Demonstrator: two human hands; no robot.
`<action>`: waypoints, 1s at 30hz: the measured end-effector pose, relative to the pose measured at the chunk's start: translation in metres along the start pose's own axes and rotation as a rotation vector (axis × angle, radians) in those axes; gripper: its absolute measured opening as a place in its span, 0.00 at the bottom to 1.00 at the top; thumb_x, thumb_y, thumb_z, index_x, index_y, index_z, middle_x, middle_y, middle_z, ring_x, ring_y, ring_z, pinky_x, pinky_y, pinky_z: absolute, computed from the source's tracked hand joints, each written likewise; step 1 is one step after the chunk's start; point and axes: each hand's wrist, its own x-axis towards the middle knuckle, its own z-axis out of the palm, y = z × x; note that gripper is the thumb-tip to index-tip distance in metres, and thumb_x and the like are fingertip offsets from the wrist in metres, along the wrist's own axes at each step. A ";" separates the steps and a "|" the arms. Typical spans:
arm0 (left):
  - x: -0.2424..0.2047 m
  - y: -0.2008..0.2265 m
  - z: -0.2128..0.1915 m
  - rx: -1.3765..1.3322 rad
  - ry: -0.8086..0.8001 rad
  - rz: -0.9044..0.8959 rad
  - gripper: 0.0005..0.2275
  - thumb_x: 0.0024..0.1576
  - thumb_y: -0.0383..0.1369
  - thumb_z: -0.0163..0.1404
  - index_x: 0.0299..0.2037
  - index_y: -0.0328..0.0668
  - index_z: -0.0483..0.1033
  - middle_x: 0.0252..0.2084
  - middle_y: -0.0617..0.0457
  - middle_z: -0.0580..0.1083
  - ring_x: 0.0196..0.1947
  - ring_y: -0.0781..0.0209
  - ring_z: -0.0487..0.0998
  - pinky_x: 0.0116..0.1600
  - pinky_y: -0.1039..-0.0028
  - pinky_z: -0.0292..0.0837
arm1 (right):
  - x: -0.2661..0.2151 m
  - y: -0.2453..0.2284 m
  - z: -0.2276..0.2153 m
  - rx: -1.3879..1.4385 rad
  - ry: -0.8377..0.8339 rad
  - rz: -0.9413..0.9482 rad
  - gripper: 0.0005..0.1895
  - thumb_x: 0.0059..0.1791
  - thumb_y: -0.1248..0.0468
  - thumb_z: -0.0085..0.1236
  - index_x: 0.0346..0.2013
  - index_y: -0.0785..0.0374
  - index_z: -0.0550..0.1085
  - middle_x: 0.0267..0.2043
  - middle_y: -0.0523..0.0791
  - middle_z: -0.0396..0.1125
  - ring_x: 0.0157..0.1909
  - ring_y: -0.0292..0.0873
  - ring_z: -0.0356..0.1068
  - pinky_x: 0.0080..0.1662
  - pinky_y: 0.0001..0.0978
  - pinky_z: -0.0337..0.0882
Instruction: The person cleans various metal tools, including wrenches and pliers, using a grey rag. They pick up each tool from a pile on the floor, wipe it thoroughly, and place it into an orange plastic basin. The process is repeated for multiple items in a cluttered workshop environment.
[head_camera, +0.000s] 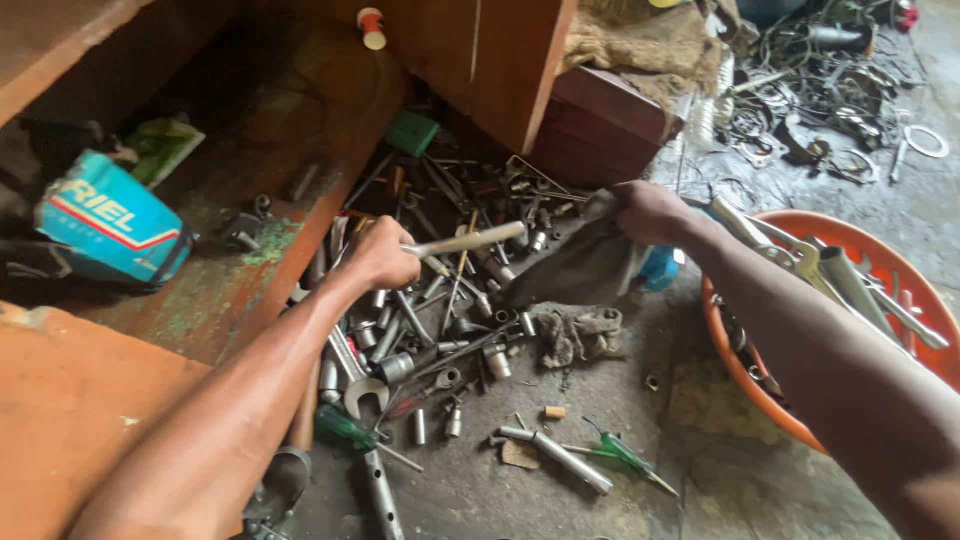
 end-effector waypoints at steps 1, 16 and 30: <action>0.002 -0.001 0.005 -0.032 0.012 0.039 0.09 0.42 0.27 0.59 0.33 0.38 0.86 0.27 0.45 0.80 0.25 0.57 0.80 0.34 0.65 0.76 | -0.005 0.017 0.008 0.089 0.071 0.046 0.26 0.45 0.64 0.52 0.58 0.58 0.74 0.47 0.58 0.74 0.49 0.58 0.76 0.50 0.50 0.75; -0.003 0.246 0.114 -0.764 -0.370 0.058 0.13 0.52 0.34 0.56 0.39 0.30 0.82 0.28 0.45 0.79 0.20 0.62 0.73 0.24 0.71 0.64 | -0.082 -0.130 0.046 0.002 -0.309 -0.062 0.19 0.46 0.49 0.59 0.43 0.58 0.80 0.41 0.53 0.76 0.45 0.54 0.76 0.46 0.47 0.76; 0.025 0.302 0.145 -0.566 -0.469 0.380 0.18 0.60 0.46 0.52 0.49 0.40 0.82 0.44 0.47 0.81 0.39 0.59 0.80 0.42 0.64 0.78 | -0.044 -0.051 0.090 0.224 -0.097 0.031 0.18 0.47 0.50 0.61 0.43 0.58 0.80 0.40 0.49 0.76 0.43 0.47 0.77 0.43 0.42 0.76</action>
